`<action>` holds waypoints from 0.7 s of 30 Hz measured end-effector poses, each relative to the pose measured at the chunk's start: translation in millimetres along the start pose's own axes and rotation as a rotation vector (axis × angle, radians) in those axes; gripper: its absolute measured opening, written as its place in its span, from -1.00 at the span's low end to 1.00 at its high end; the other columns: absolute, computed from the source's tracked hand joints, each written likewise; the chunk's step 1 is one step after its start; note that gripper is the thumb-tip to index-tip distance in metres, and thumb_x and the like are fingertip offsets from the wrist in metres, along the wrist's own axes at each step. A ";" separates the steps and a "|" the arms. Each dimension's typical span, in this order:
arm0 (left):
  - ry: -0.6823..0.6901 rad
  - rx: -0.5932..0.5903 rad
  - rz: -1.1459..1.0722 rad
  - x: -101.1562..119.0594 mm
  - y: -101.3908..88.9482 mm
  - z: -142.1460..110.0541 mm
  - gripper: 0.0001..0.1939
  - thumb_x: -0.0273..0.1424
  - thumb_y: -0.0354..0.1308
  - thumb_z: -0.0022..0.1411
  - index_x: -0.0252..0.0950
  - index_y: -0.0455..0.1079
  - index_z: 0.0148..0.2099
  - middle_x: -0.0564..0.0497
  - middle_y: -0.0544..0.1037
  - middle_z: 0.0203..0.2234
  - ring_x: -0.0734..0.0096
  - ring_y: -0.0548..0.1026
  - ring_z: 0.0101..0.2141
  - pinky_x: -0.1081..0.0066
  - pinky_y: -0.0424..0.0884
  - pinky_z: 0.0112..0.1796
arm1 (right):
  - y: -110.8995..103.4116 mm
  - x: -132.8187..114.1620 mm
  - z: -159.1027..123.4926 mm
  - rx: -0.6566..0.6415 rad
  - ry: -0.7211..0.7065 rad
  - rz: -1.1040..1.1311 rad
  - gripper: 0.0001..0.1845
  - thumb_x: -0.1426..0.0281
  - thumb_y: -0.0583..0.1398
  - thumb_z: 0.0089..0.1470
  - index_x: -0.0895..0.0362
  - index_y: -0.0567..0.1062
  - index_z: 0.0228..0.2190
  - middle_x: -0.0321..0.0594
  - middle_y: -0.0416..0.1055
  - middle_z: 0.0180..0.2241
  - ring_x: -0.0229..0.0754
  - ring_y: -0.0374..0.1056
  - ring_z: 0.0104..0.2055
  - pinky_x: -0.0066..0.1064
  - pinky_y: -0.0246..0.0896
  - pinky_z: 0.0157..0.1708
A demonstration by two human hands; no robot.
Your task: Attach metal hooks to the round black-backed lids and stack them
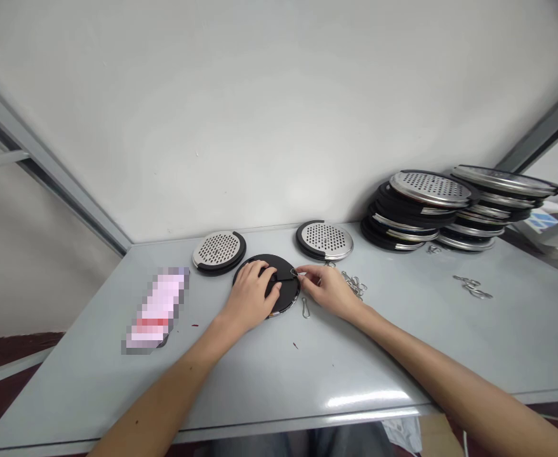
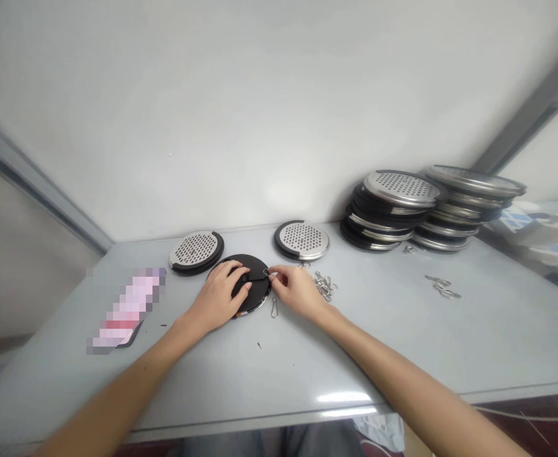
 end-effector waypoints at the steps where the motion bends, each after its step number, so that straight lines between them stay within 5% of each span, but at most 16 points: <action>1: -0.003 0.001 0.001 0.2 0.2 0.0 -0.69 -0.34 -0.02 0.30 -0.33 0.37 0.03 -0.16 0.39 -0.04 0.15 0.33 0.02 0.13 0.26 0.08 | 1.1 0.0 0.1 -0.002 0.000 -0.002 -0.63 0.31 0.05 0.12 0.18 0.55 -0.16 -0.31 0.44 -0.57 -0.27 0.26 -0.54 -0.44 0.15 -0.44; 12: -0.046 0.051 0.052 6.3 4.1 0.1 -0.68 -0.37 -0.02 0.29 -0.31 0.38 0.04 -0.16 0.38 -0.06 0.14 0.32 -0.01 0.11 0.27 0.06 | 7.6 5.3 -0.3 -0.047 -0.096 -0.024 -0.58 0.33 0.00 0.15 0.20 0.53 -0.10 -0.31 0.40 -0.58 -0.30 0.16 -0.58 -0.48 0.08 -0.48; 21: -0.055 0.074 0.077 6.7 6.5 0.2 -0.68 -0.38 -0.01 0.28 -0.31 0.40 0.03 -0.15 0.39 -0.09 0.15 0.33 -0.03 0.10 0.25 0.06 | 6.1 -0.1 -1.5 -0.032 -0.123 -0.117 -0.64 0.35 0.00 0.13 0.20 0.56 -0.26 -0.34 0.31 -0.65 -0.32 0.04 -0.61 -0.49 -0.01 -0.51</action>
Point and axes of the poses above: each hand's wrist, its own z-axis towards the middle knuckle, its own y-axis out of the palm, x = y × z, the point moved 3 cm from there along z, towards the middle knuckle
